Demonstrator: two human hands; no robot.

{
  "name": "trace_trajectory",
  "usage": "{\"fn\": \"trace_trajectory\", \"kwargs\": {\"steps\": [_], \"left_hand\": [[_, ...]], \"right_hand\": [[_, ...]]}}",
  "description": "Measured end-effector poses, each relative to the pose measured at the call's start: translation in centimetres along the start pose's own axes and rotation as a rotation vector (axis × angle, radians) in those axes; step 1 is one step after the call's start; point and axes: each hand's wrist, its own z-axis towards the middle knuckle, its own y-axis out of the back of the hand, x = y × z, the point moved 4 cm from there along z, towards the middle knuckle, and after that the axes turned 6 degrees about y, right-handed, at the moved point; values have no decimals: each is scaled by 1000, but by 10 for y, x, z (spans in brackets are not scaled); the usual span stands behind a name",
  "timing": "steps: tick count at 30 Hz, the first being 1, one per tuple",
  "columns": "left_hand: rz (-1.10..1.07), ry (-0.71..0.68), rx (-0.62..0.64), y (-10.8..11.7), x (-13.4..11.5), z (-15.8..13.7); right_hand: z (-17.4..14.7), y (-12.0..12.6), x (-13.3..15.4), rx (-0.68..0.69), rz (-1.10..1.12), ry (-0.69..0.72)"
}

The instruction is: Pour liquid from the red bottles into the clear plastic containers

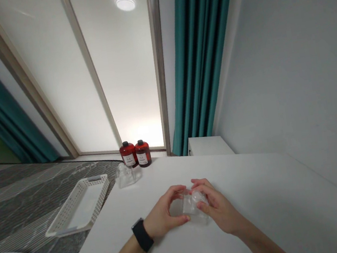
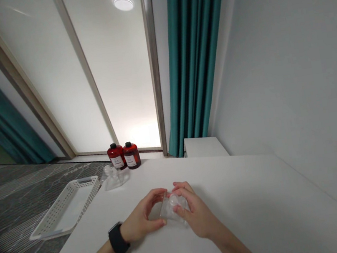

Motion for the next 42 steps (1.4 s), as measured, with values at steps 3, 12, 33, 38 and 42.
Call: {"fn": "trace_trajectory", "kwargs": {"steps": [3,12,33,38,42], "left_hand": [[76,17,-78,-1,1,-1],[-80,0,-94,0,5,2],[57,-5,-149,-3,-1,-3],[-203,1,-138,9,7,3],[-188,17,-137,14,9,3]], "right_hand": [[0,-2,-4,-69,-29,7],[4,-3,-6,-106,41,-54],[-1,-3,-10,-203,137,-68],[-3,-5,-15,-152,96,-14],[-4,-7,-17,-171,-16,-35]]}}
